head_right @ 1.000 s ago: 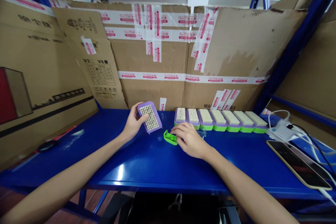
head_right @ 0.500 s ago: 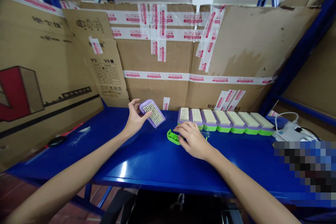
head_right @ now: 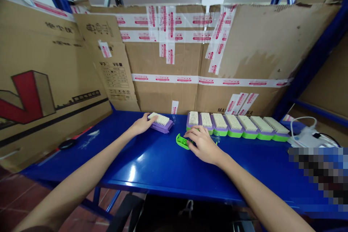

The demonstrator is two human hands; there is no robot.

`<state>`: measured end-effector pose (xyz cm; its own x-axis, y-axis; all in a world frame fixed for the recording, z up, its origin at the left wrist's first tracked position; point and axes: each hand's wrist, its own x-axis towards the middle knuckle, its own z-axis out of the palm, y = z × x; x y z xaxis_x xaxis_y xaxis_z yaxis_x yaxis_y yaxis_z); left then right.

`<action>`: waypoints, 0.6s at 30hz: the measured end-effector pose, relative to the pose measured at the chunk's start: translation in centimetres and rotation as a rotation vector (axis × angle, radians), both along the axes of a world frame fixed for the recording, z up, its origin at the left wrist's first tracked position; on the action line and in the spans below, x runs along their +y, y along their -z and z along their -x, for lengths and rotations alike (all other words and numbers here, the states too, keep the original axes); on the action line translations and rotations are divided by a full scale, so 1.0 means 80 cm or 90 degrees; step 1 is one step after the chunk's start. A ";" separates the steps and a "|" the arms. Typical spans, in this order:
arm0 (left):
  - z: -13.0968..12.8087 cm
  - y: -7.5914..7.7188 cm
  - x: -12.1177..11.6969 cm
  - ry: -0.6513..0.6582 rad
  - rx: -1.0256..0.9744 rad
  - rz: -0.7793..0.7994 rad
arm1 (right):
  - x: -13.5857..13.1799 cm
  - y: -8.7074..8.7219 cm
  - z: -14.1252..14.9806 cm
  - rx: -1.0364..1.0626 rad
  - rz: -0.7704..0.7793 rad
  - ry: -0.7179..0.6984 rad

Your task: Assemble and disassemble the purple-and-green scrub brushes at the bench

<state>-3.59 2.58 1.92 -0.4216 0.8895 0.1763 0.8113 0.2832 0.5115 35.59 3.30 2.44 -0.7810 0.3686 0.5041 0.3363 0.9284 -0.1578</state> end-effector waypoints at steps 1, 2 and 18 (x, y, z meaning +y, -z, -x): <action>0.000 -0.003 -0.003 -0.003 0.016 0.017 | 0.001 0.001 0.000 0.001 -0.001 -0.001; -0.001 -0.006 -0.005 -0.006 0.033 0.030 | 0.002 0.001 0.000 0.003 -0.003 -0.001; -0.010 -0.010 -0.023 0.155 0.214 -0.163 | -0.006 0.000 0.004 0.008 0.036 -0.038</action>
<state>-2.81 0.76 2.76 -0.0888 0.8657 0.4927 0.9705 -0.0361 0.2383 35.27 2.85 2.47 -0.7960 0.3492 0.4945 0.2779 0.9365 -0.2139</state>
